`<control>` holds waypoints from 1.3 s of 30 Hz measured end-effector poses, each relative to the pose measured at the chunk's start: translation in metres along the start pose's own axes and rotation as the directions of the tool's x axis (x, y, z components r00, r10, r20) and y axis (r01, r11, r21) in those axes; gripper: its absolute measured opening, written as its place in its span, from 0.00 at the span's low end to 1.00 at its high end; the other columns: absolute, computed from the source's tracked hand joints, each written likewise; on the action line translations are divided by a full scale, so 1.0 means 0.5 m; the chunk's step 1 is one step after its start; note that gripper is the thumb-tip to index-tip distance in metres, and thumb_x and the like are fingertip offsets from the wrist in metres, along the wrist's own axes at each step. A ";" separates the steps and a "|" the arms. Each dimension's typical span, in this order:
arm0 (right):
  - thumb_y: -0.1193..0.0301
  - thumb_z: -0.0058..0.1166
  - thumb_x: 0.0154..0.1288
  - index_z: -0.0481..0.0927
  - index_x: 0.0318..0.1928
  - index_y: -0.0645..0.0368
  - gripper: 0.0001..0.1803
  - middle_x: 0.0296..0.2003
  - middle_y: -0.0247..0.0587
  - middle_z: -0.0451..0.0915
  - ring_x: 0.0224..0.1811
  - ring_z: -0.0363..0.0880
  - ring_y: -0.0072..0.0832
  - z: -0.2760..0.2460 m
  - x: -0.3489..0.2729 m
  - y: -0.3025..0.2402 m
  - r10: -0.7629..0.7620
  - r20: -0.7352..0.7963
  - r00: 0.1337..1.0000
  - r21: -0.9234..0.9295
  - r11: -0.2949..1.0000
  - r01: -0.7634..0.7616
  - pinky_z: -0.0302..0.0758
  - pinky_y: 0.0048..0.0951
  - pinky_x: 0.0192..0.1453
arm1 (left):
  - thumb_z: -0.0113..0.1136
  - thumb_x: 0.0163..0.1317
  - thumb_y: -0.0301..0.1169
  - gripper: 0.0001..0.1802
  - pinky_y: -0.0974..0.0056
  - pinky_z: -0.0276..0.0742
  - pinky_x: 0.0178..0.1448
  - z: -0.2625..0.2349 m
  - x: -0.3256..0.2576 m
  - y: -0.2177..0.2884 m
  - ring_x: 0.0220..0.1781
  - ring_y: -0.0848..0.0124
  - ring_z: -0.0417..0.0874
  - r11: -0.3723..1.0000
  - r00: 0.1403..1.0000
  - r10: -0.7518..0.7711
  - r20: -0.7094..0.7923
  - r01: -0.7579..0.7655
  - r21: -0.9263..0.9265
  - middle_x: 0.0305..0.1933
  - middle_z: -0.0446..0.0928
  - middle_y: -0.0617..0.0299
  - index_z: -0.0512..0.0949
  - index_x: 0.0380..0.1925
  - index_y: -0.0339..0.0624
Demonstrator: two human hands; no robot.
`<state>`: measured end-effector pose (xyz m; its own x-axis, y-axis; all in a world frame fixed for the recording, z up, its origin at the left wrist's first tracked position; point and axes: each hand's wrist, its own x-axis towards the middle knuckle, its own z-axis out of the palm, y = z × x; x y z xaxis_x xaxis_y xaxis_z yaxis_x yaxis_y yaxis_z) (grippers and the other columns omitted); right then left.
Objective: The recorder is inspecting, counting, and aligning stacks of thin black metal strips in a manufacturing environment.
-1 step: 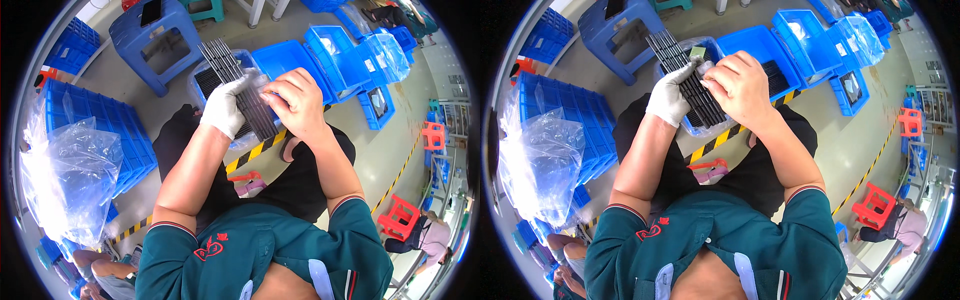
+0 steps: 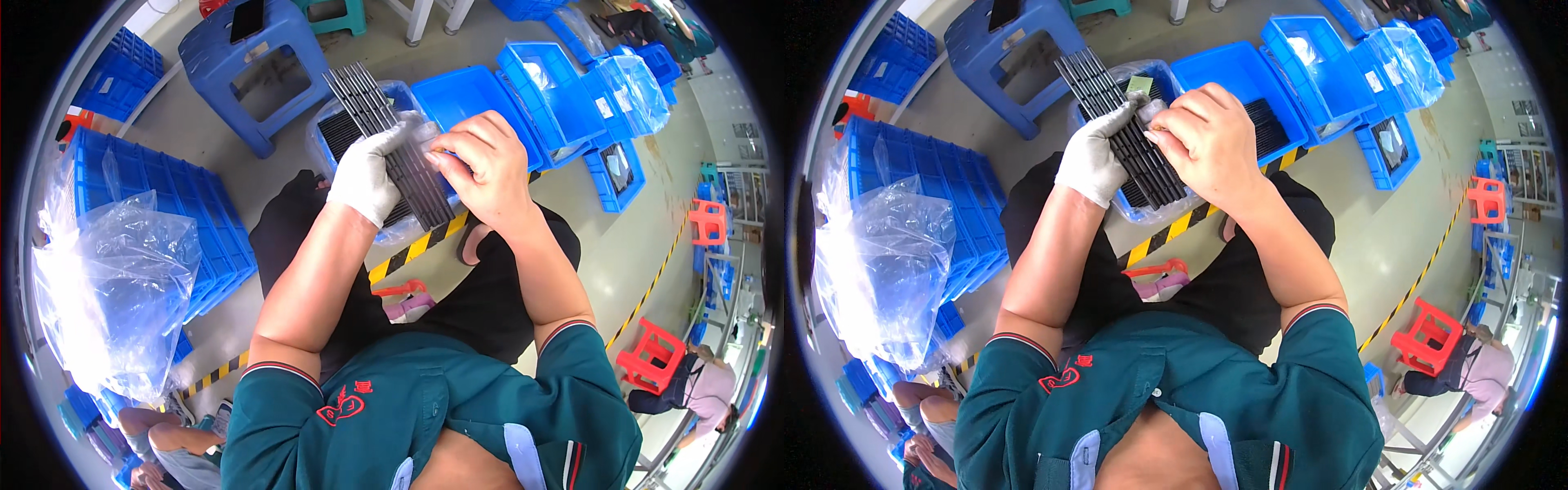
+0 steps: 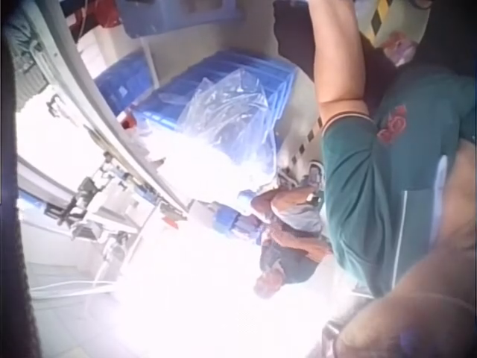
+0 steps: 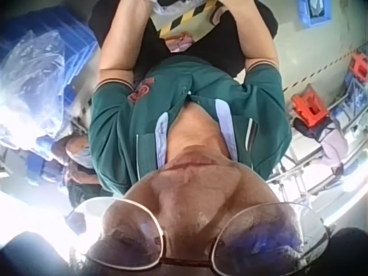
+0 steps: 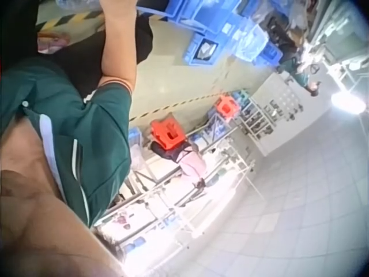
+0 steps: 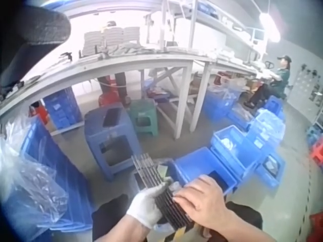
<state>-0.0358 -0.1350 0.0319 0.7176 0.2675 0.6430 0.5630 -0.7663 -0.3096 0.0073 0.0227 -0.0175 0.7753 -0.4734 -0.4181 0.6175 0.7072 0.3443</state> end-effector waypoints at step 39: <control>0.74 0.65 0.48 0.82 0.30 0.54 0.07 0.29 0.32 0.78 0.34 0.75 0.34 0.003 0.000 -0.009 -0.006 -0.057 0.998 -0.001 1.000 0.006 0.73 0.34 0.39 | 0.52 0.69 0.27 0.08 0.58 0.83 0.47 0.008 -0.002 -0.008 0.39 0.63 0.84 0.995 0.995 0.046 -0.086 -0.038 0.094 0.37 0.81 0.56 0.78 0.40 0.36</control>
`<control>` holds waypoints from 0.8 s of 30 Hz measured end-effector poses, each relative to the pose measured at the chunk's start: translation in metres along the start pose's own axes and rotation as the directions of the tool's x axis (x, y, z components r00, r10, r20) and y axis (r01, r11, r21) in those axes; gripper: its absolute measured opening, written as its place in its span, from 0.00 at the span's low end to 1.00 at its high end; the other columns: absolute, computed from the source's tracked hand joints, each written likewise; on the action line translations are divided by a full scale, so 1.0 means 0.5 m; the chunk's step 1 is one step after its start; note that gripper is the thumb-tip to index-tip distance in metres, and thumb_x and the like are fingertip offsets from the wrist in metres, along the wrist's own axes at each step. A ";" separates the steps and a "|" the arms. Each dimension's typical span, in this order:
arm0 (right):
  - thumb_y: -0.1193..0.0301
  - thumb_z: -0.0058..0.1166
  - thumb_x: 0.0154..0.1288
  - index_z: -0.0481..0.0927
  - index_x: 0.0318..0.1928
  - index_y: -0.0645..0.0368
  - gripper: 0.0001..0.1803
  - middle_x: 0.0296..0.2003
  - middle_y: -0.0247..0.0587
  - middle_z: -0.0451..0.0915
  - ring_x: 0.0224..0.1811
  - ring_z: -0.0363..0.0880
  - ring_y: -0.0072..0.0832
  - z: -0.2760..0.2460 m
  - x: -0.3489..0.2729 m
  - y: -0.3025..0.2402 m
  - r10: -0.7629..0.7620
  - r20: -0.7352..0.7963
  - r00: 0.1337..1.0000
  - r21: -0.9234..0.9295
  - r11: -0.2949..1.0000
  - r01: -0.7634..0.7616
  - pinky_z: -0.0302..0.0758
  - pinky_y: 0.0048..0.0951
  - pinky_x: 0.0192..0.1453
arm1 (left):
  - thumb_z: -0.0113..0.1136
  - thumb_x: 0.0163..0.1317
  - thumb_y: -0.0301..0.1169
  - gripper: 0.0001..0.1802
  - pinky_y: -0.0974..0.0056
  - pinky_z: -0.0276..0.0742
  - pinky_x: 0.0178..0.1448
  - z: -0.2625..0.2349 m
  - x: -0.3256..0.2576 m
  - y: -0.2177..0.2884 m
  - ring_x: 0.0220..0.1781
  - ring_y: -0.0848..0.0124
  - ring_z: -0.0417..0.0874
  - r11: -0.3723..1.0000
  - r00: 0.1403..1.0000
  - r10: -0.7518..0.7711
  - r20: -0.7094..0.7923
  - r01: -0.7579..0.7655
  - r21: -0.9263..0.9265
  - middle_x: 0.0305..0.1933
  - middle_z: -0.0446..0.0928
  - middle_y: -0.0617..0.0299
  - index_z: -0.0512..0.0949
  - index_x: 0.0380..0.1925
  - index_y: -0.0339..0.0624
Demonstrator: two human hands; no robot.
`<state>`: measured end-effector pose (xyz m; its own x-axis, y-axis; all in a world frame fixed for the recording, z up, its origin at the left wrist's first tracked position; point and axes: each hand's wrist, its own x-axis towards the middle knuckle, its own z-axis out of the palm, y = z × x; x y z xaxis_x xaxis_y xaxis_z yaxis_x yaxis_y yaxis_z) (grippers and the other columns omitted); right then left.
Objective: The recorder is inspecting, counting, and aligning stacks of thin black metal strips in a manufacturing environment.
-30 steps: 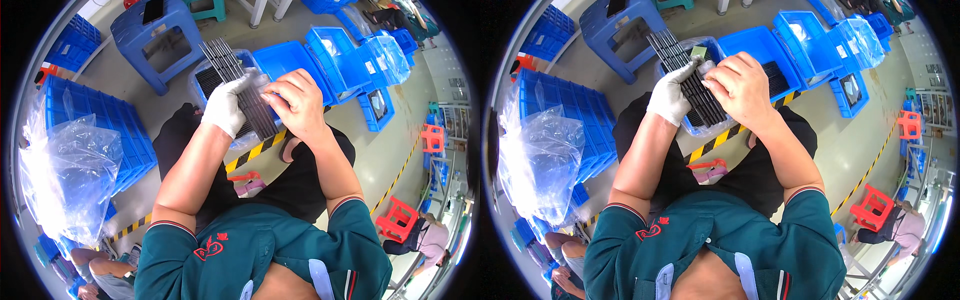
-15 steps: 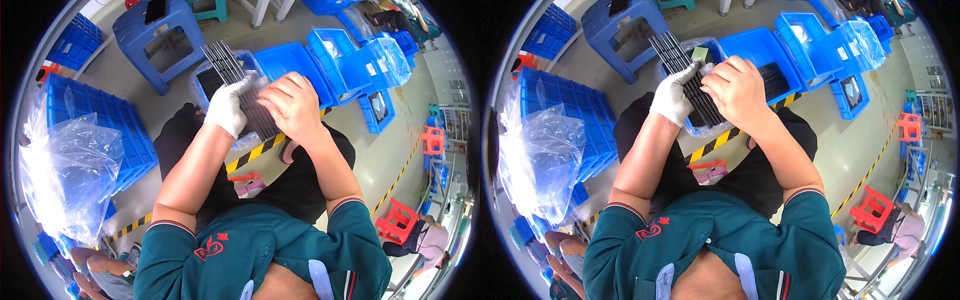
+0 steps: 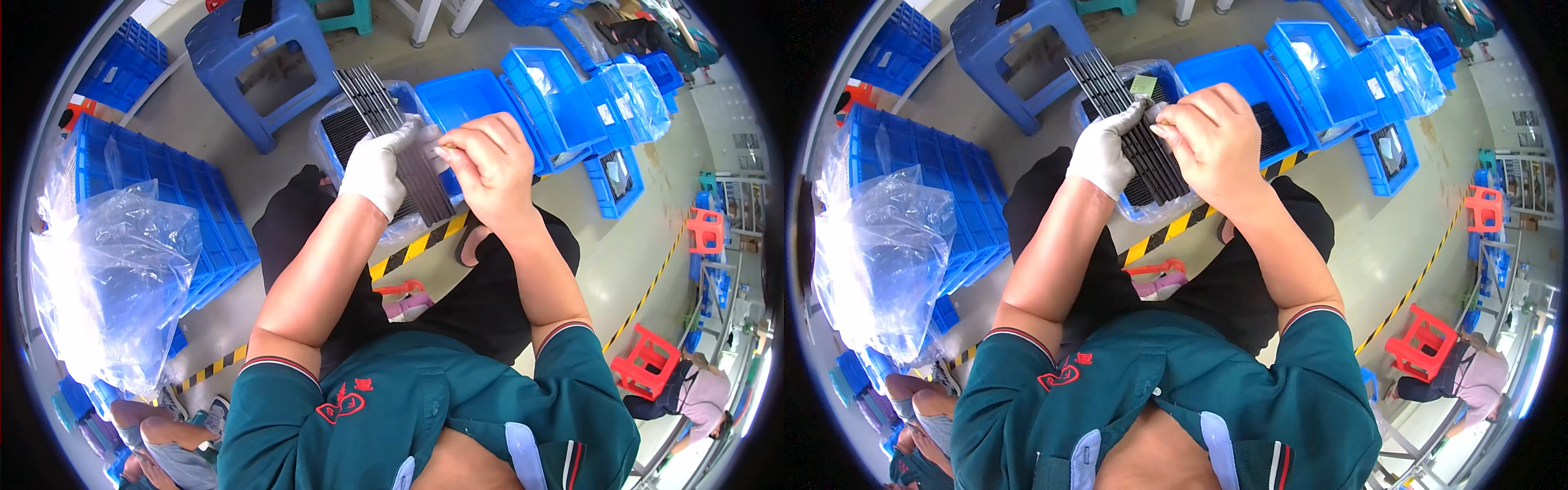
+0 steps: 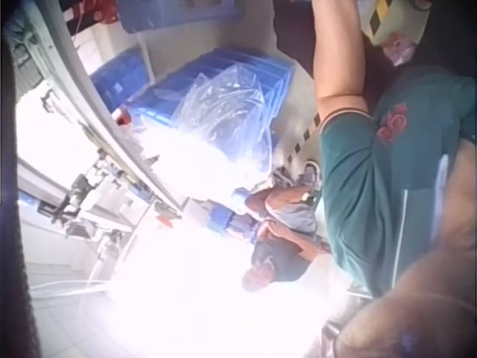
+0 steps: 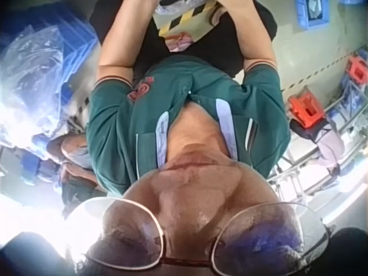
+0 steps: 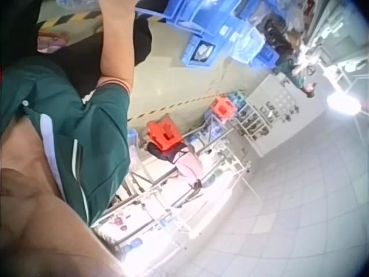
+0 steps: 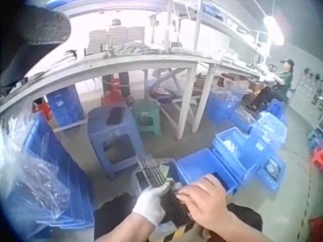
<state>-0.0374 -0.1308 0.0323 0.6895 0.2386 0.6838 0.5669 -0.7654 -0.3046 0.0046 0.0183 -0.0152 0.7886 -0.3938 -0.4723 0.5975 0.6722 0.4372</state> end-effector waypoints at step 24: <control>0.72 0.66 0.49 0.82 0.29 0.54 0.06 0.28 0.34 0.79 0.33 0.76 0.35 0.013 -0.006 0.008 0.081 0.088 0.993 0.055 0.995 -0.086 0.74 0.33 0.40 | 0.56 0.67 0.28 0.08 0.60 0.82 0.47 -0.003 0.000 0.006 0.41 0.63 0.84 0.996 0.999 -0.042 0.026 0.044 -0.076 0.40 0.82 0.54 0.79 0.41 0.35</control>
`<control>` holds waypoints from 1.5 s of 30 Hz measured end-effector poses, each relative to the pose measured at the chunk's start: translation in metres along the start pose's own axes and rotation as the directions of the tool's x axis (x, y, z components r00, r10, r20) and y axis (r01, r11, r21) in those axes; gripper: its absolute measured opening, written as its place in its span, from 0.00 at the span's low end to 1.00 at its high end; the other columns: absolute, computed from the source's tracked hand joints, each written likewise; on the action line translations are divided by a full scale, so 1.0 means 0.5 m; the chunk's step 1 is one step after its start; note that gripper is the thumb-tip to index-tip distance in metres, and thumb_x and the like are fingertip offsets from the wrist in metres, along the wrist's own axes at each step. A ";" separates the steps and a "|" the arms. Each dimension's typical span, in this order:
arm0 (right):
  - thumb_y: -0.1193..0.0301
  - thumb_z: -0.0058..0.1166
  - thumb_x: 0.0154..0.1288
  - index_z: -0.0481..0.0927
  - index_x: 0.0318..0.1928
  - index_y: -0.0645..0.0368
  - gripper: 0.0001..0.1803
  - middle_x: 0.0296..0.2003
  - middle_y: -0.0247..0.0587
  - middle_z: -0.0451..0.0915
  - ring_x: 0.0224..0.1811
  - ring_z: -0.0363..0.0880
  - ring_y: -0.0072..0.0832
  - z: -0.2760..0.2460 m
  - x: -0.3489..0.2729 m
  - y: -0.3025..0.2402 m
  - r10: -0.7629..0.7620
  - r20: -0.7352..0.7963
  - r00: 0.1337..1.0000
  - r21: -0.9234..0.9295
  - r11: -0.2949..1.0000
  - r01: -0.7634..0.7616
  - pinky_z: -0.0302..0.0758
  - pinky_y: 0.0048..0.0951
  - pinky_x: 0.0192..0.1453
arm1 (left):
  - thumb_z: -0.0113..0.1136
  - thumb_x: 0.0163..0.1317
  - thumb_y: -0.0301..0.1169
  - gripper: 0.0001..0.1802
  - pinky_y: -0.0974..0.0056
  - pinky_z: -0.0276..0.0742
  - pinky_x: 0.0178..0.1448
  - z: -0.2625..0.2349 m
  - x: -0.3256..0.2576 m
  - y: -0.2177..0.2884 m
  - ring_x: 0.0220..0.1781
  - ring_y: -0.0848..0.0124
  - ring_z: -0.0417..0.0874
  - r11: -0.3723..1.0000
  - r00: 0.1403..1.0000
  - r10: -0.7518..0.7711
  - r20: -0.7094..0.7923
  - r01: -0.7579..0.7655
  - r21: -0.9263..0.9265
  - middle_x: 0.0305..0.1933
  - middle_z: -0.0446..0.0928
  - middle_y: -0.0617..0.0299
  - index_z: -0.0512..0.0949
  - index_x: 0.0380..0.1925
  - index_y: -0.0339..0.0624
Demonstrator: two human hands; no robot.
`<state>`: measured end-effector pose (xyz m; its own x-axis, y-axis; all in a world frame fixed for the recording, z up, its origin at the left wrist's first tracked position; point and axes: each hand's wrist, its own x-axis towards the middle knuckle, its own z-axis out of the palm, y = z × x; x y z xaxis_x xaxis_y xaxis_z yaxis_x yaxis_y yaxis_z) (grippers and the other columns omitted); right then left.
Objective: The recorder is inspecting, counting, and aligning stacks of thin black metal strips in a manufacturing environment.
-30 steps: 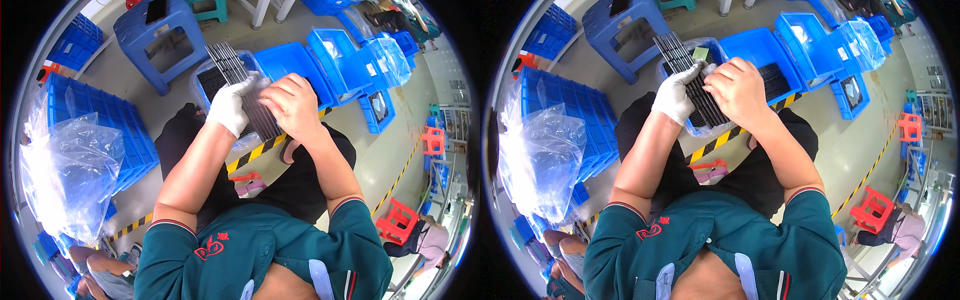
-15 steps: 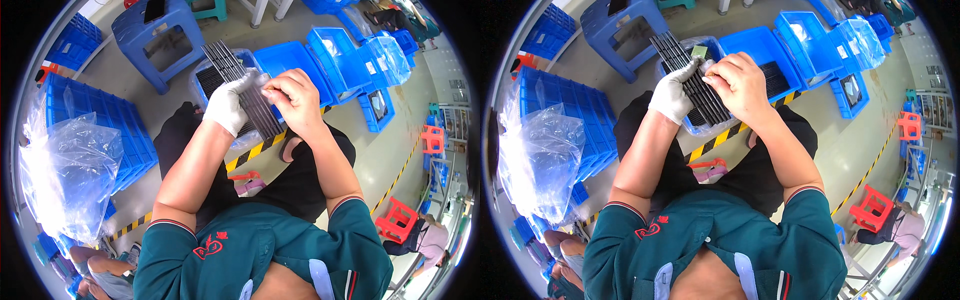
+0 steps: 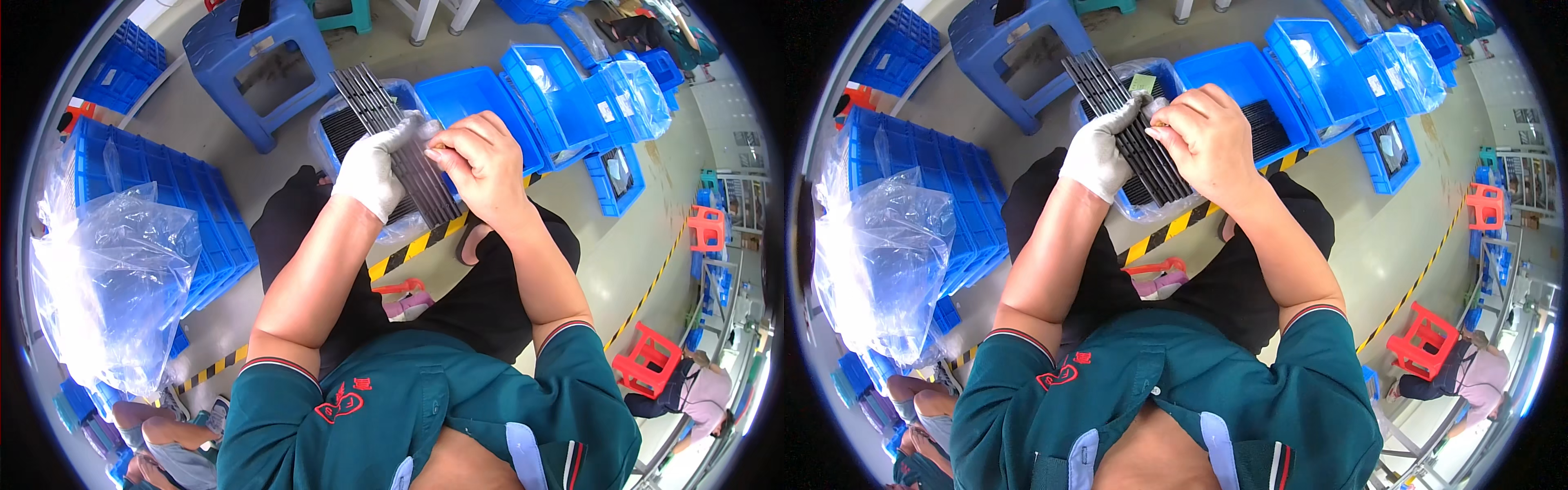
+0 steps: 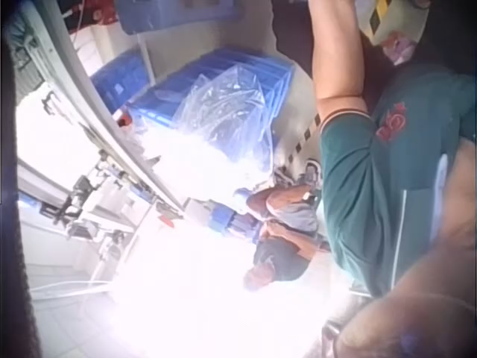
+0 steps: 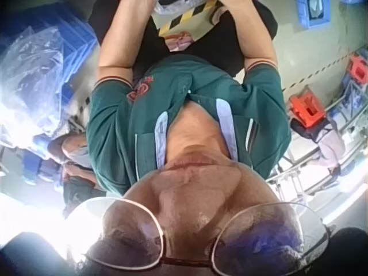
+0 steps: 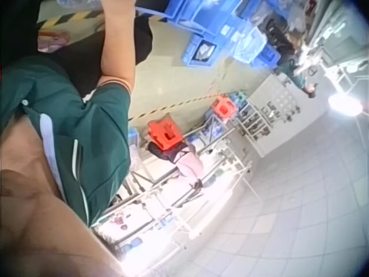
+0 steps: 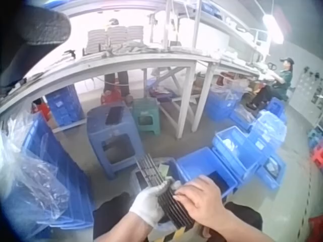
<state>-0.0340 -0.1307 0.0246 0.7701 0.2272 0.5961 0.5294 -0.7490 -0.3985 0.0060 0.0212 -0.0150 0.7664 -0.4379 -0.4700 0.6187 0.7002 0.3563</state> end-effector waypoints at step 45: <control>0.73 0.67 0.49 0.83 0.30 0.55 0.06 0.28 0.34 0.81 0.33 0.76 0.35 0.000 0.005 -0.002 0.065 0.016 0.998 0.107 0.992 -0.066 0.75 0.33 0.38 | 0.54 0.68 0.28 0.08 0.59 0.81 0.49 0.008 -0.008 0.003 0.42 0.63 0.84 0.998 0.998 -0.007 0.063 0.011 -0.061 0.41 0.81 0.54 0.78 0.43 0.36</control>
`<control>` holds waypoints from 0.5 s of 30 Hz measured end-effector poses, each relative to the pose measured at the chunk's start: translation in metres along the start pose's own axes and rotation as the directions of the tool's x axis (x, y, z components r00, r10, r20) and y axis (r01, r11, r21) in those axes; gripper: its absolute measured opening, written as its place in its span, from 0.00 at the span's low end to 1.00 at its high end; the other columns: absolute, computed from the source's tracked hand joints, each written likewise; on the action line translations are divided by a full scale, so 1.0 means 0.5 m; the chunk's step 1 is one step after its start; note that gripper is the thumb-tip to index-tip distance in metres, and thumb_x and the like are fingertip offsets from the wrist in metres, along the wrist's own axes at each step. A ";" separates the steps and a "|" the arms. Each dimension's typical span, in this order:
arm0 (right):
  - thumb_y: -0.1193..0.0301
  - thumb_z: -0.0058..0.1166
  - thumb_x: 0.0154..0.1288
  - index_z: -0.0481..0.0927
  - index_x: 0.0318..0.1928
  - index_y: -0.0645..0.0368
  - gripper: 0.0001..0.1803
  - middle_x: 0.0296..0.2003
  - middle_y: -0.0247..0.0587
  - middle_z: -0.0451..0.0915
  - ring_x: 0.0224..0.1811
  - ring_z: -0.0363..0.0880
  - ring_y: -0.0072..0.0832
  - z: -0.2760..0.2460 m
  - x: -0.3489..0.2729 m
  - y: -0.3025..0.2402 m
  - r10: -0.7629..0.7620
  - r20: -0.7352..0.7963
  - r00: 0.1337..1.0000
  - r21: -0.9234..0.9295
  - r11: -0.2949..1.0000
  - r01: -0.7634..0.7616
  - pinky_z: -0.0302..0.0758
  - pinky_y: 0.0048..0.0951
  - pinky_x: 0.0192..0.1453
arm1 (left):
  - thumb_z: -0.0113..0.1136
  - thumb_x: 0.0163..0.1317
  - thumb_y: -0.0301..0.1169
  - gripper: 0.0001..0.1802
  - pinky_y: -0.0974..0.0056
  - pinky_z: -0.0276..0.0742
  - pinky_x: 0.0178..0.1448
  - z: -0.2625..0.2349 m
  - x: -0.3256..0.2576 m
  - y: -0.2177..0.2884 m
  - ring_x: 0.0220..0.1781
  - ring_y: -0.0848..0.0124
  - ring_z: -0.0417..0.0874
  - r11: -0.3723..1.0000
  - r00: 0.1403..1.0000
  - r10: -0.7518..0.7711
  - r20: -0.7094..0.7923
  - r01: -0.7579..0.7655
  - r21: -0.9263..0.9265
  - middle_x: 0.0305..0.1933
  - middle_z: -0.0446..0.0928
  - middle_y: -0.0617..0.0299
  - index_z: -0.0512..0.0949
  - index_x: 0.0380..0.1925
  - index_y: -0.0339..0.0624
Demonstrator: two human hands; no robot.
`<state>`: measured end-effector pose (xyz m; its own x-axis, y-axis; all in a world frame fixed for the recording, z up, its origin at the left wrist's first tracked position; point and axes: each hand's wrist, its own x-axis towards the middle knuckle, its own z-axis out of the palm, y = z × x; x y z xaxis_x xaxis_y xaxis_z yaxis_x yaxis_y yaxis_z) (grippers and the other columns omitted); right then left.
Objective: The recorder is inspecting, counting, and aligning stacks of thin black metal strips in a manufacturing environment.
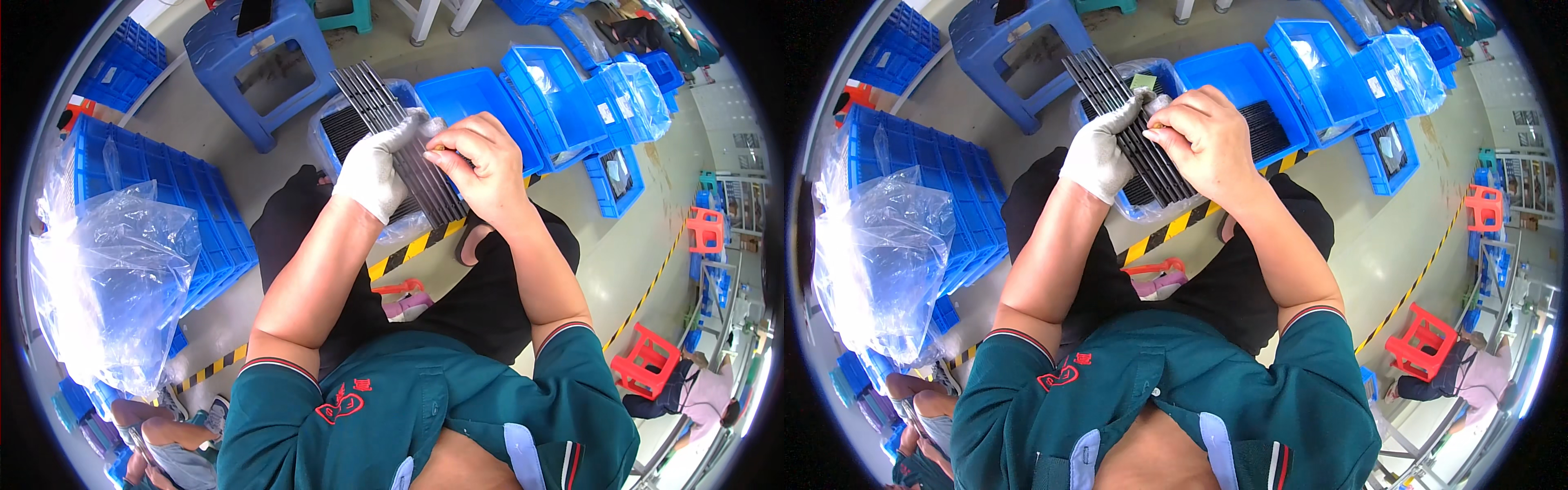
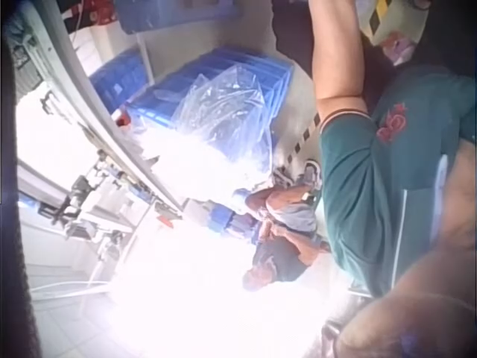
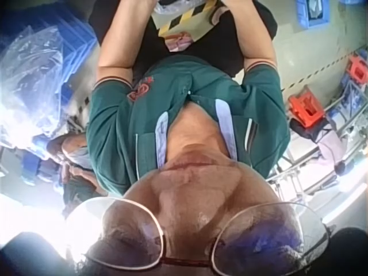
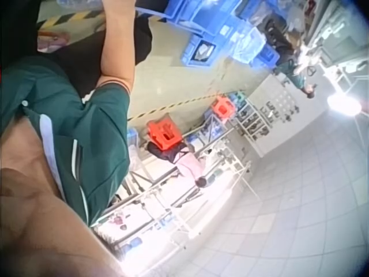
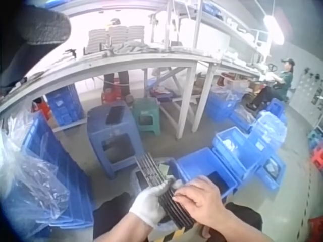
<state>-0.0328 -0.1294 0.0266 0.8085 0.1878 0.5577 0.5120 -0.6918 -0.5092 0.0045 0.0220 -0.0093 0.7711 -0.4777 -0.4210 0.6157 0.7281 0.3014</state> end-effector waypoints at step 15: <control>0.72 0.68 0.47 0.83 0.29 0.55 0.07 0.28 0.34 0.80 0.33 0.76 0.34 -0.008 0.002 -0.014 -0.054 -0.048 0.997 -0.044 0.998 0.052 0.73 0.34 0.39 | 0.55 0.67 0.28 0.08 0.59 0.81 0.51 -0.004 0.004 0.000 0.44 0.62 0.83 1.000 0.999 0.013 0.051 -0.013 0.013 0.41 0.81 0.54 0.78 0.44 0.37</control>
<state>-0.0367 -0.1272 0.0331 0.7648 0.1912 0.6152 0.5398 -0.7113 -0.4501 0.0055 0.0222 -0.0120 0.7860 -0.4928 -0.3733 0.6075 0.7279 0.3181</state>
